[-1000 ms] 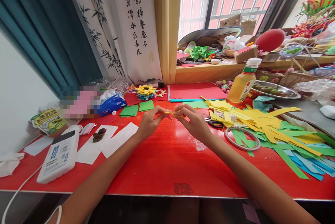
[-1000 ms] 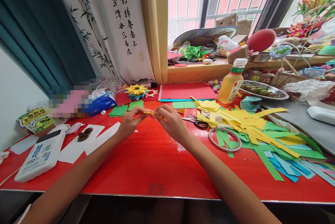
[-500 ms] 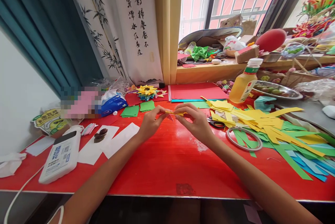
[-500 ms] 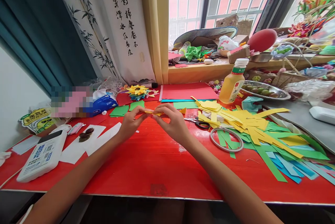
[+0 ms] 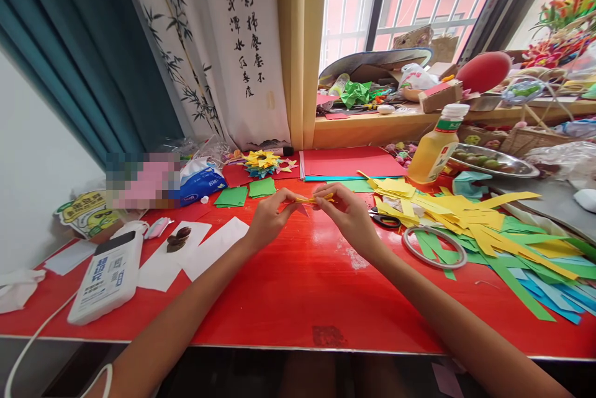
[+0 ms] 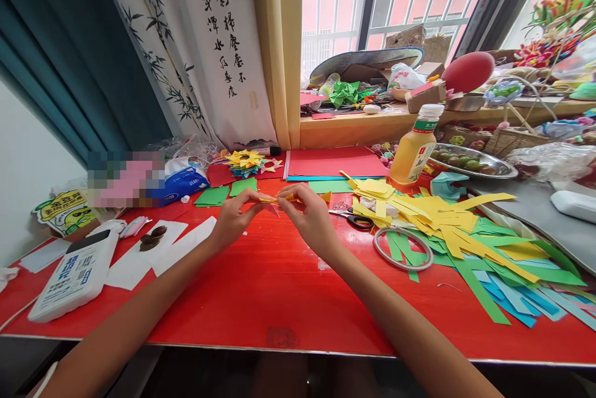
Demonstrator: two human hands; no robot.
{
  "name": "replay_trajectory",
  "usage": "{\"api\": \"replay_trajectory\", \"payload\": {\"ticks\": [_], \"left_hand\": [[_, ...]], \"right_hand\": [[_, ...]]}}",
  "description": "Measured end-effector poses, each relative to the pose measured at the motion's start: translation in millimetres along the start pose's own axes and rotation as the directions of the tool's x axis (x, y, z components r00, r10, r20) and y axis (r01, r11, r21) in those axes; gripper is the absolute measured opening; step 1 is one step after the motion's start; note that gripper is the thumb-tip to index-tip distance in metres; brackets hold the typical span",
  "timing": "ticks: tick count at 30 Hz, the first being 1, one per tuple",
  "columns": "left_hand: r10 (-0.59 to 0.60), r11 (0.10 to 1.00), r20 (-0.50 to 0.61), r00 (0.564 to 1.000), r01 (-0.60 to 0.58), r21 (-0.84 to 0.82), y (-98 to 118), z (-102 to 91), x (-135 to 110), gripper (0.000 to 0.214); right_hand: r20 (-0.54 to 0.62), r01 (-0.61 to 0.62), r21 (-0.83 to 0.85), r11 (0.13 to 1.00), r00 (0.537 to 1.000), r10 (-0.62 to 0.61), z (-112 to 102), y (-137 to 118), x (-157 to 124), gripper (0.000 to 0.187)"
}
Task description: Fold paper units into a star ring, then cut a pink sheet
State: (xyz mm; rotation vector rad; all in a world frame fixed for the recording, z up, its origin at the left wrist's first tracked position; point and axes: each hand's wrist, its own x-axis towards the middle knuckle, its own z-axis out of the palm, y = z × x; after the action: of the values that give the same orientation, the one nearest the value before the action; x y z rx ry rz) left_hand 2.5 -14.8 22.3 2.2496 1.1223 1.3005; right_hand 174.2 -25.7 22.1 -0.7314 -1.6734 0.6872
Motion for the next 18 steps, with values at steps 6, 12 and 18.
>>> {"api": "replay_trajectory", "payload": {"ticks": [6,12,18], "left_hand": [[-0.008,1.000,-0.021,1.000,0.008,-0.023,-0.5,0.2,0.0,0.015],[-0.006,0.999,-0.008,1.000,0.006,-0.039,-0.5,0.9,-0.9,0.015],[0.005,1.000,0.022,1.000,-0.004,-0.028,-1.0,1.1,-2.0,0.013]], "right_hand": [[-0.004,-0.001,-0.027,1.000,1.000,0.001,0.9,-0.1,0.9,0.012],[0.004,-0.003,-0.041,0.999,1.000,0.003,1.5,1.7,0.0,0.011],[-0.026,0.008,-0.022,1.000,1.000,-0.008,3.6,1.2,-2.0,0.009]]}}
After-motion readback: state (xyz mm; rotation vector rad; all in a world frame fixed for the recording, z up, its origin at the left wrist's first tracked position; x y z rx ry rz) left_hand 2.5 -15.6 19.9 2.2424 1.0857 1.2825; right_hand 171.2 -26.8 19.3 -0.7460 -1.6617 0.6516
